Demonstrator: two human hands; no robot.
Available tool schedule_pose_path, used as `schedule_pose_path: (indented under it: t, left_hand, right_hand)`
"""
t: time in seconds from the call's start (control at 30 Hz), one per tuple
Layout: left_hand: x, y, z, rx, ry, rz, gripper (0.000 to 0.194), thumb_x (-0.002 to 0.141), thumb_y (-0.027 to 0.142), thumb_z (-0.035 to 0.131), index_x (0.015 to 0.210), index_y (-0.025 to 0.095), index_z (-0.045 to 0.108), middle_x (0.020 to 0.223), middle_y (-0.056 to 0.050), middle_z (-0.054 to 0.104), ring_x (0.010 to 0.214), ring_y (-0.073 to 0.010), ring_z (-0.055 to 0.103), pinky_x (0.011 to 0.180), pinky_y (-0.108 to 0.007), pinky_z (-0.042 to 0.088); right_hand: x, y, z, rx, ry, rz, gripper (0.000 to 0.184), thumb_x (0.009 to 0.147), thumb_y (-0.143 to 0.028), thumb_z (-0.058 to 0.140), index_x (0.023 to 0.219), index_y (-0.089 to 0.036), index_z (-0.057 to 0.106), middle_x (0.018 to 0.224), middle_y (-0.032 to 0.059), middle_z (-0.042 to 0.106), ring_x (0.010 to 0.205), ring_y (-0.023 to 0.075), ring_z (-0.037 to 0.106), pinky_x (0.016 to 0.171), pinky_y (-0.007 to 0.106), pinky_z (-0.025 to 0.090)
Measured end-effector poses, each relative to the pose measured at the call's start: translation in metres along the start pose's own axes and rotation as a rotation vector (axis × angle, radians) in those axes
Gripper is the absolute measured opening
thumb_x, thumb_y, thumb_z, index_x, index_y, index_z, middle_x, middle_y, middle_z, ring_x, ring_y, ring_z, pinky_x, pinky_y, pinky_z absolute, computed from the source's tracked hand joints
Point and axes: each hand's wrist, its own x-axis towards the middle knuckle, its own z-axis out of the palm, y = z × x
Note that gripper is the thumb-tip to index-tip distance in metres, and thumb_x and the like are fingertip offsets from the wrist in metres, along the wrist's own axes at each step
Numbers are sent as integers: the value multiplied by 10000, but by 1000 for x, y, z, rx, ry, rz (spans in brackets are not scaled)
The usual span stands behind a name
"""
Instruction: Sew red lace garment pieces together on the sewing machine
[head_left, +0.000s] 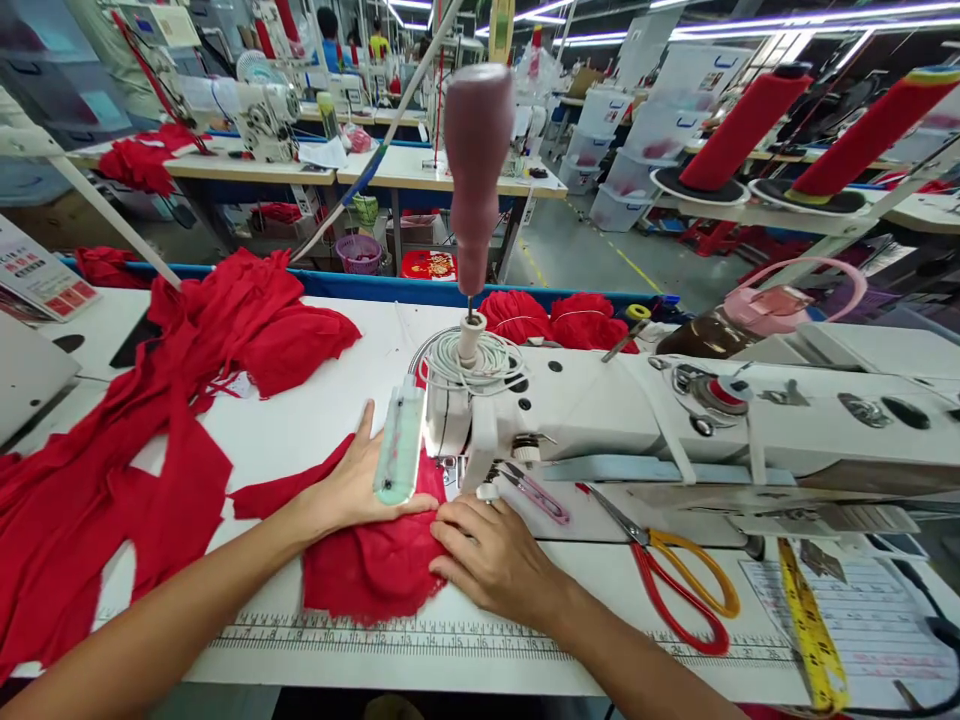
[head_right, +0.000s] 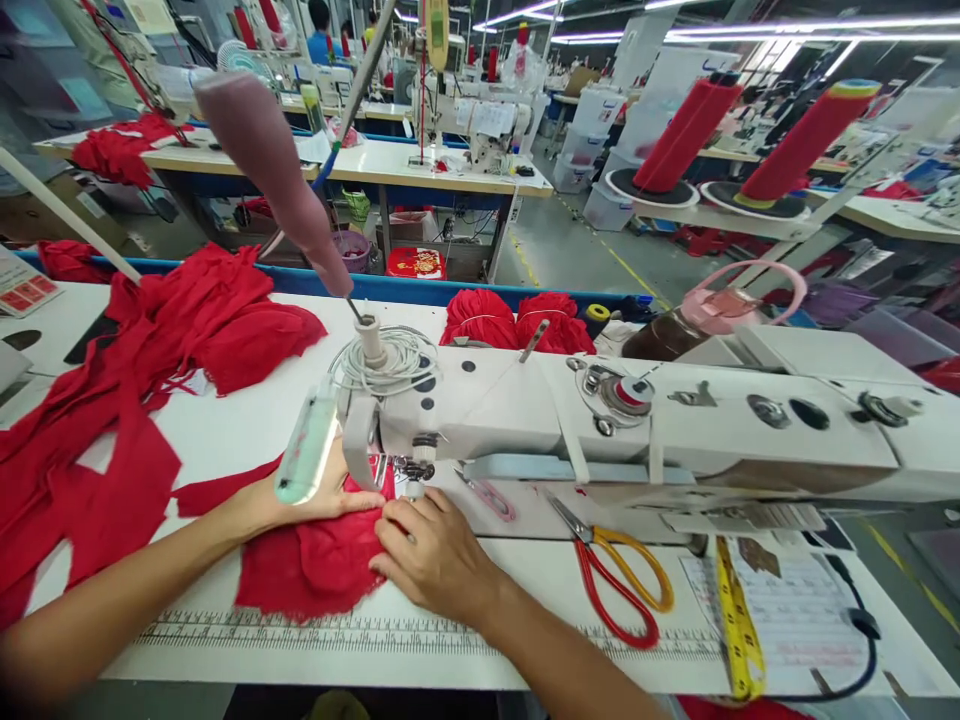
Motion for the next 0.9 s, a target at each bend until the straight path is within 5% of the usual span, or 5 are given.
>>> schedule_pose_path:
  t: [0.2,0.57,0.9]
  left_hand:
    - [-26,23,7,83,75,10,363,994,369,456,1247,151,599,1209,-156,636,1081,-305,603,1021,-585,454]
    - [-29,26,11,27,133,107,260,1005,259,461,1120,183,681,1130,-110,685,1065,-241,637,937,-445,562]
    - [-25,18,10,131,228,165,247,991,246,484,1141,186,671,1017,-68,735,957,-239,687,981,-521,538]
  right_hand:
    - [-2,-2,-2,16,-1,1,190,998,-329,529,1020,-171,633,975,63,675,885,188,569,853,359,382]
    - [-4,-2,-2,6,-10,34,186,977,-347,578,1061,-191,632,1004,40,679,906,179,583,901,374,368]
    - [-2,2,0,-7,1,61,215,992,-339,548,1117,-193,644,1068,48,683,839,165,595,943,380,362]
